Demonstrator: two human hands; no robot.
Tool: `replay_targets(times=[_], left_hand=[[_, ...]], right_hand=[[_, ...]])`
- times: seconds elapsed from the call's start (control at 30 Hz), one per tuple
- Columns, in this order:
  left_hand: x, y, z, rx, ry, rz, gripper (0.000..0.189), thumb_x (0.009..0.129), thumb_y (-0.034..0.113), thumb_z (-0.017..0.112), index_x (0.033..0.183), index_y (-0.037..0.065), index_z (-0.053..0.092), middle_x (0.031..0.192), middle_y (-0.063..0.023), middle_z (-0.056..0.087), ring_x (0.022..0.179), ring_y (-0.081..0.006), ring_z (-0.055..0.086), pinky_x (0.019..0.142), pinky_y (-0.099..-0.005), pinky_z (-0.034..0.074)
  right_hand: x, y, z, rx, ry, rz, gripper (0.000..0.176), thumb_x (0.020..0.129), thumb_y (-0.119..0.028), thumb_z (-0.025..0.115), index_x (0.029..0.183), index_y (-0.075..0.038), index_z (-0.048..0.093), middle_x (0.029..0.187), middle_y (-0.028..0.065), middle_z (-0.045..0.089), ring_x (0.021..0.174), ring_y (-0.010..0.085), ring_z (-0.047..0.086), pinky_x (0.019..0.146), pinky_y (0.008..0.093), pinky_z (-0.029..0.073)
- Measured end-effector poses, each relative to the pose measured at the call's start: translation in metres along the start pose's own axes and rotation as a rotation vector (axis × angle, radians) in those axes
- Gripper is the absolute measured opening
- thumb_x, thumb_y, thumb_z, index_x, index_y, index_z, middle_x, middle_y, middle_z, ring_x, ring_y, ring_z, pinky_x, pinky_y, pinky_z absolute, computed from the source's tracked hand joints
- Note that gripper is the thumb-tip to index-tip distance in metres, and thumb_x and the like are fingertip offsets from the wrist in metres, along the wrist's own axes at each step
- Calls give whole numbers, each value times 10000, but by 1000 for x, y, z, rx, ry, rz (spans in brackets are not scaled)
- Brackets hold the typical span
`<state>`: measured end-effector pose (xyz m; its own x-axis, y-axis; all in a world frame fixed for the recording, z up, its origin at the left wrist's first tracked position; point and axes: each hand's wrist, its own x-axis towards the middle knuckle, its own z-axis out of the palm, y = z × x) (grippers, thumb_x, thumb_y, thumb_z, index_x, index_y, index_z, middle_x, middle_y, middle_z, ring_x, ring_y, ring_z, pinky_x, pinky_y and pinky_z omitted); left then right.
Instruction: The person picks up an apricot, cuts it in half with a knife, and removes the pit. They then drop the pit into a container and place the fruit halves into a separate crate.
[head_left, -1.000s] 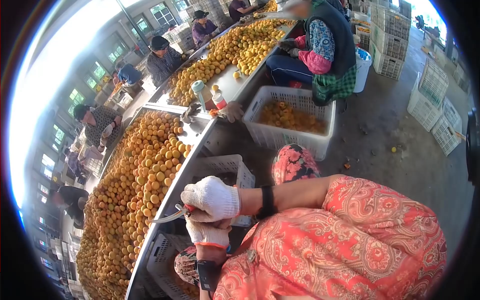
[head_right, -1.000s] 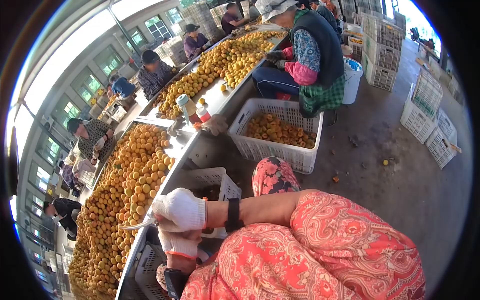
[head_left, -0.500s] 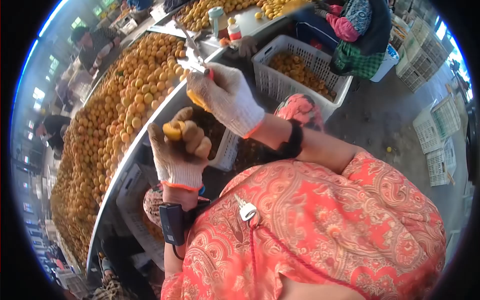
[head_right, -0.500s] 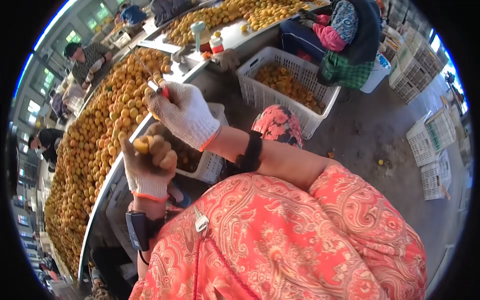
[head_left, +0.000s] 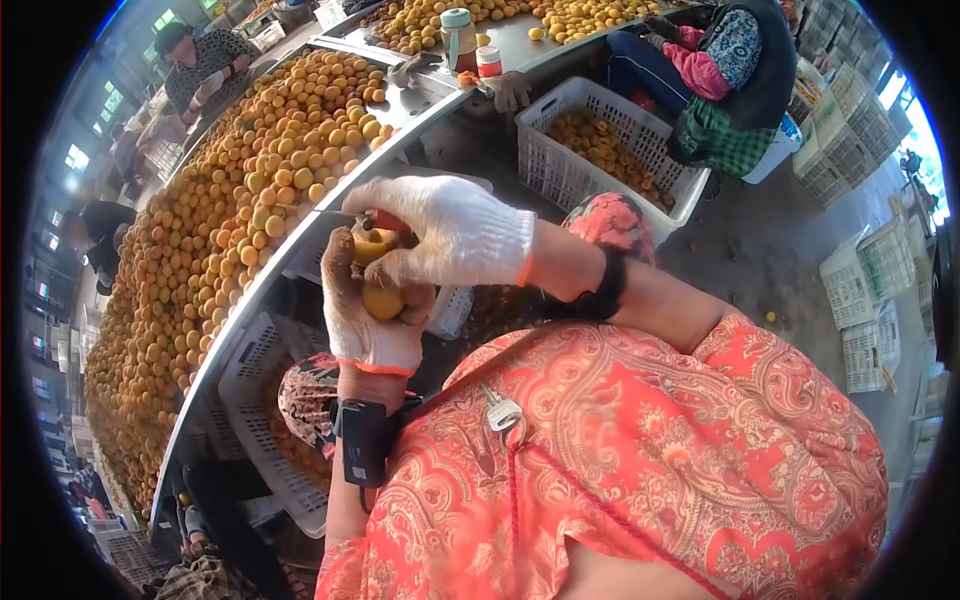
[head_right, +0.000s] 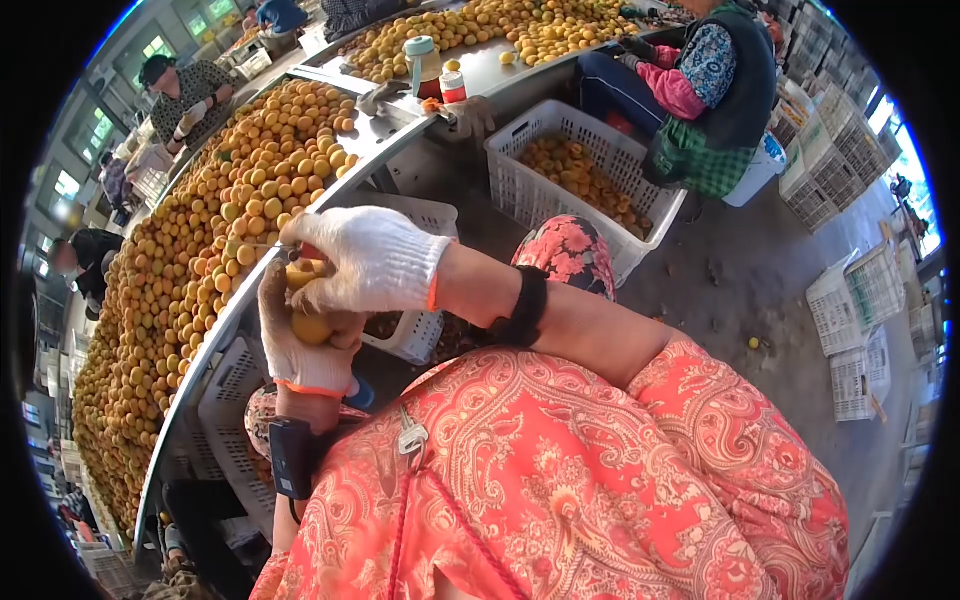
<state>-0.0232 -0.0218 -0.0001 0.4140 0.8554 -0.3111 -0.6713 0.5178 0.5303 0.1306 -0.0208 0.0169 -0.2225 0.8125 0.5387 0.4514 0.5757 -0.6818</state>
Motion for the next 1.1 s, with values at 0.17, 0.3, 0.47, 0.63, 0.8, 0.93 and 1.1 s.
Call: replay_targets(times=[0.17, 0.3, 0.47, 0.63, 0.8, 0.93, 1.1], left_hand=[[-3, 3, 8, 157, 191, 59, 325, 928, 445, 615, 935, 120, 597, 793, -8, 620, 479, -116, 477, 379, -216, 287], [-4, 4, 6, 191, 233, 76, 280, 946, 388, 613, 914, 111, 592, 774, -8, 611, 471, -123, 478, 377, -228, 307], [4, 13, -18, 288, -125, 53, 271, 945, 433, 614, 1037, 178, 634, 858, 20, 675, 606, -118, 620, 463, -230, 450], [7, 17, -6, 84, 84, 52, 400, 964, 519, 512, 1067, 148, 620, 789, 24, 627, 566, -118, 585, 439, -224, 411], [9, 34, -40, -60, -460, 29, 546, 973, 511, 463, 1178, 18, 576, 739, -12, 450, 502, -119, 383, 401, -249, 283], [-3, 32, -31, -3, -452, 39, 559, 978, 511, 454, 1184, 5, 572, 730, -12, 428, 512, -116, 387, 405, -243, 280], [-10, 35, -37, 46, -254, -24, 491, 948, 551, 527, 1173, 121, 603, 854, -52, 640, 553, -136, 483, 429, -253, 344]], right_hand=[[4, 0, 3, -108, -84, -134, 385, 795, -266, 761, 1090, -57, 629, 925, 153, 680, 885, 364, 681, 750, 434, 543], [9, 5, 2, -182, -132, -164, 344, 785, -273, 767, 1009, -52, 629, 913, 155, 677, 865, 366, 682, 727, 430, 545], [11, 4, 10, -115, -107, -214, 328, 785, -270, 772, 991, -56, 633, 850, 159, 667, 837, 366, 683, 710, 429, 544], [5, 2, 20, 41, 66, -113, 284, 798, -204, 783, 966, -44, 618, 787, 168, 658, 724, 323, 686, 627, 392, 541], [18, 14, 17, -52, 129, 26, 345, 838, -126, 777, 1111, -15, 598, 779, 86, 613, 726, 127, 599, 663, 286, 517], [14, 0, 14, -71, 123, 75, 390, 814, -214, 761, 1070, -1, 558, 790, 199, 664, 740, 361, 683, 635, 393, 538], [8, -17, 28, 216, 88, -29, 206, 813, -164, 729, 938, -33, 630, 772, 168, 636, 710, 343, 662, 624, 388, 517]])
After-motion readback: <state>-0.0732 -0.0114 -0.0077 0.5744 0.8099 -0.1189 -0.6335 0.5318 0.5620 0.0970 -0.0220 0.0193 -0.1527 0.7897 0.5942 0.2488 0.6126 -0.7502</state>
